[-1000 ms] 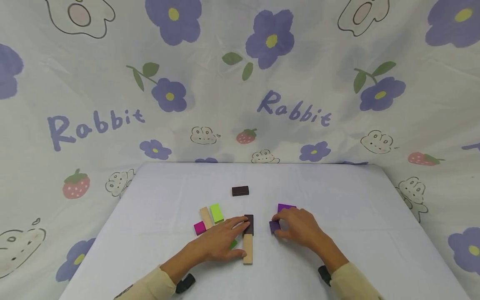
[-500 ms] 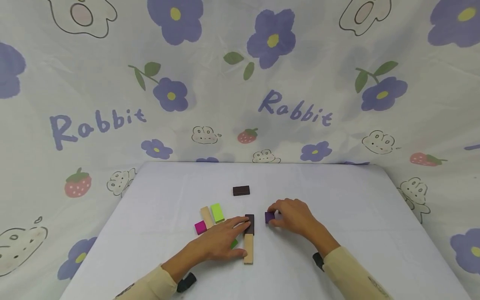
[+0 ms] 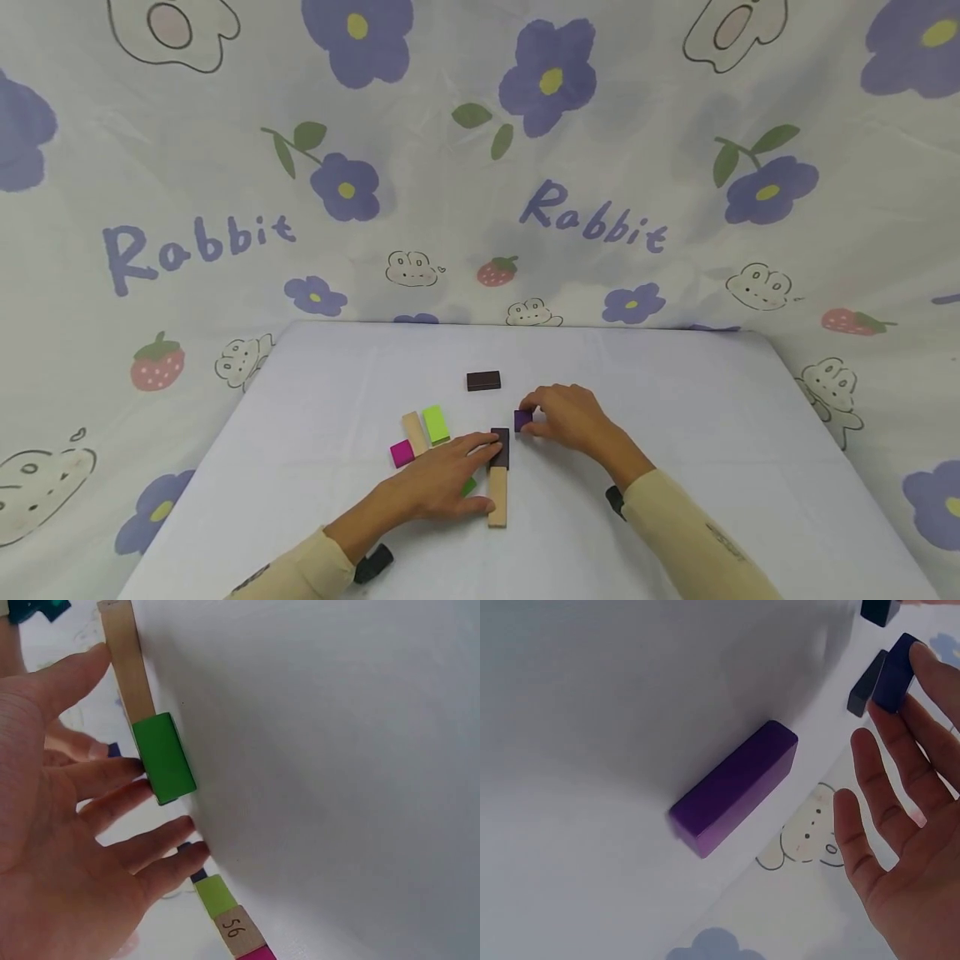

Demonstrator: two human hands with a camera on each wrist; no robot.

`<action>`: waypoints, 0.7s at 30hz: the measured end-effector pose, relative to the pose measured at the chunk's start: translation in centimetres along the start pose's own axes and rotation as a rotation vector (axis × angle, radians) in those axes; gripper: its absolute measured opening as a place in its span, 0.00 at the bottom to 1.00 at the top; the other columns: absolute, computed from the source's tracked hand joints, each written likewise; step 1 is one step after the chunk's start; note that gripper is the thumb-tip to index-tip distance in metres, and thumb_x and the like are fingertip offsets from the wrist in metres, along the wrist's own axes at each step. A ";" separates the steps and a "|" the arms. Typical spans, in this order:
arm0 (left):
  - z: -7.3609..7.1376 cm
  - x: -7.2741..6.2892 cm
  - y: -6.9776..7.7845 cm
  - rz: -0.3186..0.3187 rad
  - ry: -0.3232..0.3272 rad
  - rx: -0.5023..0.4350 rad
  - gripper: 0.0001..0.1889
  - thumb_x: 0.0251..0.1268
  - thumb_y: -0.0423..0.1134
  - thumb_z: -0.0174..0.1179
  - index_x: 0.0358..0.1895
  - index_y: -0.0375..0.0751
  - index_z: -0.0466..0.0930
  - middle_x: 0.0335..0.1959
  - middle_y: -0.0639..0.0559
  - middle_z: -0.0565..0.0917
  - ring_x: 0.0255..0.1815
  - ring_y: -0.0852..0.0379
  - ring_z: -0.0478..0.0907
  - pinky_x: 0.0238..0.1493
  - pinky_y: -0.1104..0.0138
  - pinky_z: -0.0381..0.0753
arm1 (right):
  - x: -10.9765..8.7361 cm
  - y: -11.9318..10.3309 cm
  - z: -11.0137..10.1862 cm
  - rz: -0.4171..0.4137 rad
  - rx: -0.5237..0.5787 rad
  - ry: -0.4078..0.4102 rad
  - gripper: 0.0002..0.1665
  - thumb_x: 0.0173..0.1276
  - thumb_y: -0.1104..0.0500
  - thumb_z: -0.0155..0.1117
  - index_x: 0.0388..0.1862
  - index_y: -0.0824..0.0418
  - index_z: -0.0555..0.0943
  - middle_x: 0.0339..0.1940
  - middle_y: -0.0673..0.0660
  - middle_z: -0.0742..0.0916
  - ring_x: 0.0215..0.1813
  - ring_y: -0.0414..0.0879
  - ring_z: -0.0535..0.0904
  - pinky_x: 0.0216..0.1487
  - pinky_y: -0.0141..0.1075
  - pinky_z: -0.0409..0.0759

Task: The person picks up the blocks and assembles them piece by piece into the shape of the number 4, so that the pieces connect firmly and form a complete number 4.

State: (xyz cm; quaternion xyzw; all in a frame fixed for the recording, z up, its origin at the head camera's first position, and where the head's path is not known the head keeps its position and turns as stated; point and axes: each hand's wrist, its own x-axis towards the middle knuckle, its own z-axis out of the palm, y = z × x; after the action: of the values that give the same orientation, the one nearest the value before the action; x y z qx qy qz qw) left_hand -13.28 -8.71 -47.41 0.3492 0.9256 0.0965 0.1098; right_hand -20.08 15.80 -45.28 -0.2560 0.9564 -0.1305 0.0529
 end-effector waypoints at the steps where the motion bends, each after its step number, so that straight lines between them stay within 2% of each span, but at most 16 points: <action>1: 0.0 0.0 0.0 0.003 0.002 0.000 0.41 0.67 0.64 0.60 0.77 0.46 0.65 0.77 0.53 0.64 0.77 0.53 0.62 0.72 0.60 0.65 | 0.2 -0.1 0.0 -0.003 -0.003 -0.001 0.20 0.62 0.48 0.76 0.52 0.51 0.88 0.44 0.47 0.89 0.45 0.44 0.84 0.45 0.44 0.82; 9: 0.2 0.0 -0.2 0.027 0.015 0.018 0.41 0.67 0.64 0.60 0.77 0.45 0.65 0.77 0.52 0.64 0.76 0.52 0.62 0.72 0.61 0.65 | 1.5 -0.7 0.4 -0.009 -0.015 -0.012 0.20 0.62 0.47 0.77 0.52 0.50 0.88 0.44 0.45 0.89 0.45 0.43 0.83 0.46 0.44 0.81; 21: 0.1 0.1 -0.2 0.025 0.001 0.016 0.41 0.68 0.64 0.60 0.77 0.45 0.64 0.77 0.51 0.64 0.77 0.52 0.62 0.73 0.61 0.64 | 2.6 -1.6 0.5 0.012 -0.015 -0.040 0.21 0.62 0.46 0.76 0.53 0.48 0.87 0.45 0.44 0.89 0.47 0.42 0.83 0.49 0.45 0.81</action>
State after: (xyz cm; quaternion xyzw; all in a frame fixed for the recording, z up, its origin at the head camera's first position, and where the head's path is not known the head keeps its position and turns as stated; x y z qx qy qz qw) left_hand -13.42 -8.81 -47.61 0.3614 0.9220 0.0906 0.1055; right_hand -21.47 13.06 -45.42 -0.2533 0.9576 -0.1179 0.0706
